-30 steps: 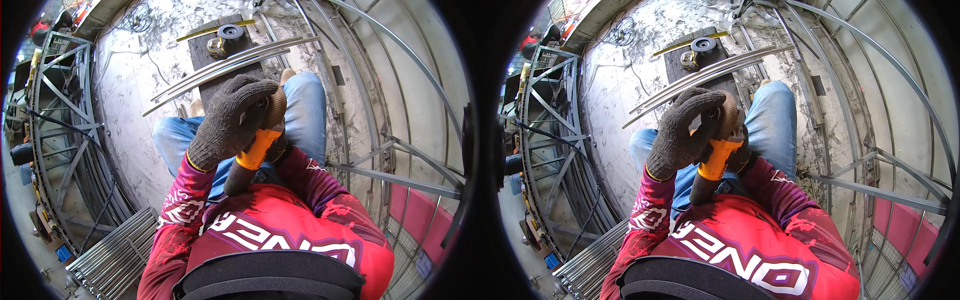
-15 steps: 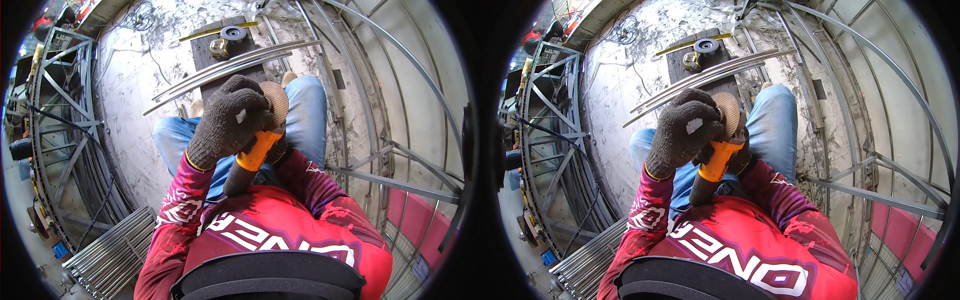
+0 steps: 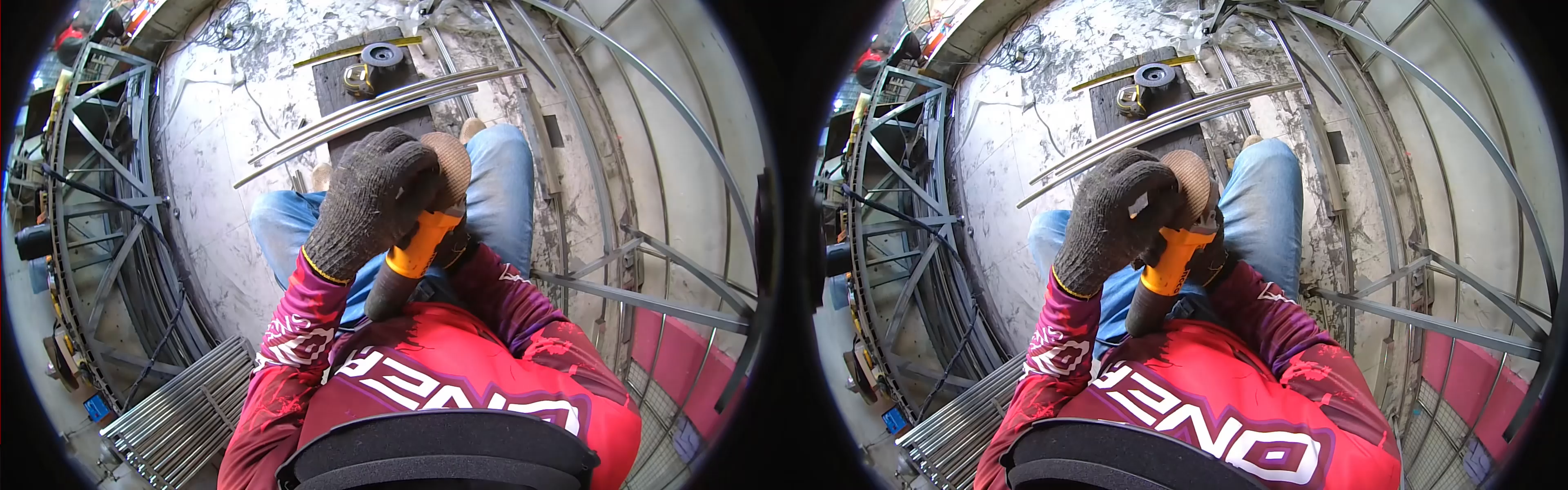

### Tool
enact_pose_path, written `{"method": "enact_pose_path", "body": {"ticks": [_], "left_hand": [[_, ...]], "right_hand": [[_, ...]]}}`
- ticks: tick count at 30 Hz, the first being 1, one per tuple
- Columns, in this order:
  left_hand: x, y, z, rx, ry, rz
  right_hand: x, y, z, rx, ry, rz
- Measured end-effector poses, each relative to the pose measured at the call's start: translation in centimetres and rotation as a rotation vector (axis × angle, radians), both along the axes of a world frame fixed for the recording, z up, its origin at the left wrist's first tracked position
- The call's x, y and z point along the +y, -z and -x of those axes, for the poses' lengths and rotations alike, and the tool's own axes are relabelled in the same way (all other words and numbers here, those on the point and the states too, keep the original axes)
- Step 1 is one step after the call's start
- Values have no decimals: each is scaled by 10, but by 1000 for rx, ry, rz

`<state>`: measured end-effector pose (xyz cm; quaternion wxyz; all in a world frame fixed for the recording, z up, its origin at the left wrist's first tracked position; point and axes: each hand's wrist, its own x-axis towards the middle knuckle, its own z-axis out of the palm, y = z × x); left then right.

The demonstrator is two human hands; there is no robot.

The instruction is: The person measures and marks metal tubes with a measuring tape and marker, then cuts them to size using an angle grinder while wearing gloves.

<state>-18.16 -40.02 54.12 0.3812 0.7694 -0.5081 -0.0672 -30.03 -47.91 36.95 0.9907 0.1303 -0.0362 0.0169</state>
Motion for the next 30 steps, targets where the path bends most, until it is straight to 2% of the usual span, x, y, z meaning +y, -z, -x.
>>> {"method": "enact_pose_path", "body": {"ticks": [2,5,7,14,16,20,22,23,25,30], "left_hand": [[-1,-1,0,-70,47,40],[-1,-8,5,-107,24,69],[0,-8,6,27,27,104],[2,8,2,103,36,180],[0,4,9,196,-91,172],[2,0,9,183,-114,121],[4,1,7,72,-54,90],[4,1,7,71,-54,91],[2,-1,7,-79,1,97],[5,4,8,147,-25,175]], "right_hand": [[1,13,1,66,18,-4],[-2,-8,0,99,-28,-17],[-3,-13,-1,131,-42,-33],[-3,-19,0,141,-56,-57],[-4,-23,-1,132,-60,-67],[1,-27,-1,151,-87,-173],[1,-20,0,175,-111,-260],[1,-3,1,226,-102,-61],[1,-4,-1,276,-94,141],[-2,-45,-5,153,-78,-111]]}}
